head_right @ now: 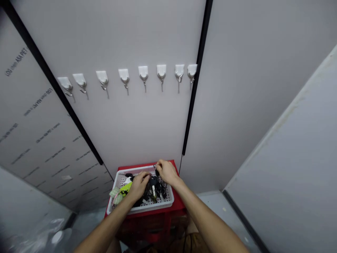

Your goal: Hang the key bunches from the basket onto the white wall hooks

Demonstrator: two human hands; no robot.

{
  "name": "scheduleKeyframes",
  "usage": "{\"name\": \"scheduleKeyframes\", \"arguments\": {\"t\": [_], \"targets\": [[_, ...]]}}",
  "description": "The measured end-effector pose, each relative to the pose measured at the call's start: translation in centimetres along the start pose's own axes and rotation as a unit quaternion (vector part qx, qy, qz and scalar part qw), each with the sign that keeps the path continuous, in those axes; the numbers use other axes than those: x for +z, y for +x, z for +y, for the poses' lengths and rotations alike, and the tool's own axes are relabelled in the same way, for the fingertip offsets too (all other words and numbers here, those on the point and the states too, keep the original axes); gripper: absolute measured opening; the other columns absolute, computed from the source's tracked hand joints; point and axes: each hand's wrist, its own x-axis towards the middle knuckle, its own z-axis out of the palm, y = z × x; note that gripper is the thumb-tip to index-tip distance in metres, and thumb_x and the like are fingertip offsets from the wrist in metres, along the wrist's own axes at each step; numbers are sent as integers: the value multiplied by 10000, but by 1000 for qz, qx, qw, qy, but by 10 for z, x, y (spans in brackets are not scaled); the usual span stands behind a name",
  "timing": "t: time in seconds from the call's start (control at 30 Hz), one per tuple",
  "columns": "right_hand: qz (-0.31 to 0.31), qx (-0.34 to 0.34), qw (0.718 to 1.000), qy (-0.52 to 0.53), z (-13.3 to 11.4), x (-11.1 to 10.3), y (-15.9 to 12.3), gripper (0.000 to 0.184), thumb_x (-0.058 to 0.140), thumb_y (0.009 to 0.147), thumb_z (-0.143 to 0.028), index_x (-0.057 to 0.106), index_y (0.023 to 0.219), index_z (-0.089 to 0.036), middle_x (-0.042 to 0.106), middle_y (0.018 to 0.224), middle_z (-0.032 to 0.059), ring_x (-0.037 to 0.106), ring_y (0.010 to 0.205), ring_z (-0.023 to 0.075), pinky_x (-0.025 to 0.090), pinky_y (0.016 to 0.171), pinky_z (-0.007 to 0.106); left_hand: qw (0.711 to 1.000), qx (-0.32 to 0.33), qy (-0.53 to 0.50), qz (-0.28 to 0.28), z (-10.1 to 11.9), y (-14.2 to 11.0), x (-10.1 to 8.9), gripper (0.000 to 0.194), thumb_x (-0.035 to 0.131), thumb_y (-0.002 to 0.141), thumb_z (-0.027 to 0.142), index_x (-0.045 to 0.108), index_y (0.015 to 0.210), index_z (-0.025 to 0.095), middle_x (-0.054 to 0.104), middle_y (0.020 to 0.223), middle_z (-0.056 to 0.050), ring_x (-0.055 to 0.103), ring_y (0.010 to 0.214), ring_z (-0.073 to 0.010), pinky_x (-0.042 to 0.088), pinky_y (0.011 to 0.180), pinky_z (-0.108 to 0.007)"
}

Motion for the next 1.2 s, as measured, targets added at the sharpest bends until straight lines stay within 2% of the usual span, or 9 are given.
{"name": "scheduleKeyframes", "arguments": {"t": [0.2,0.3,0.4,0.57,0.7,0.8,0.9,1.07,1.2], "targets": [[5,-16,981,193,-7,-1,-3,159,363,683,-261,469,644,-148,518,597,0,461,558,96,340,543,201,994,12,-78,-69,8,-1,-1,329,298,722,337,564,707,144,576,712,-31,492,714,-147,360,684,-264],[0,-16,968,252,-9,1,-3,140,375,677,-257,459,646,-148,499,594,-13,444,553,88,337,539,199,980,8,-197,-29,13,3,-1,307,349,699,350,548,807,142,570,782,-24,481,763,-138,346,719,-250],[-5,-19,961,276,-8,1,-4,131,390,670,-257,452,626,-151,458,549,-33,411,515,77,323,511,193,950,-38,-308,13,16,9,0,338,392,664,392,552,791,123,574,738,-25,486,713,-131,354,692,-244],[-8,-22,955,296,-6,-2,-8,131,417,658,-262,457,607,-148,440,533,-39,399,506,73,322,507,194,910,-118,-396,32,28,14,-1,361,472,585,439,560,747,129,575,675,-17,486,631,-114,355,566,-206],[4,-12,946,325,-5,-7,-10,133,437,648,-272,471,650,-143,475,551,-29,428,522,79,343,526,203,922,-104,-371,36,39,18,-1,313,467,599,398,564,705,119,570,646,-17,479,603,-109,351,559,-202],[18,9,938,347,-4,-16,-8,185,439,647,-290,495,733,-136,514,577,-12,461,541,93,364,539,215,949,-35,-311,24,51,25,0,279,442,627,348,575,687,111,572,638,-22,482,632,-123,359,623,-222],[61,3,946,317,-2,-32,-5,212,445,642,-303,539,733,-136,550,654,20,487,620,119,378,598,235,970,32,-241,5,68,35,-2,282,397,660,320,579,724,115,582,671,-28,490,672,-139,365,640,-232],[165,-21,958,235,-3,-72,1,203,437,641,-304,560,636,-143,543,653,31,479,618,133,382,600,248,986,103,-132,-17,111,53,-8,262,364,674,257,584,696,116,587,649,-27,496,626,-135,382,603,-235],[232,-42,941,245,-11,-117,15,198,440,637,-299,564,646,-145,561,658,25,486,645,133,379,623,250,978,150,-142,16,148,74,-15,225,399,660,209,571,778,123,597,768,-44,512,703,-130,392,680,-240]]}}
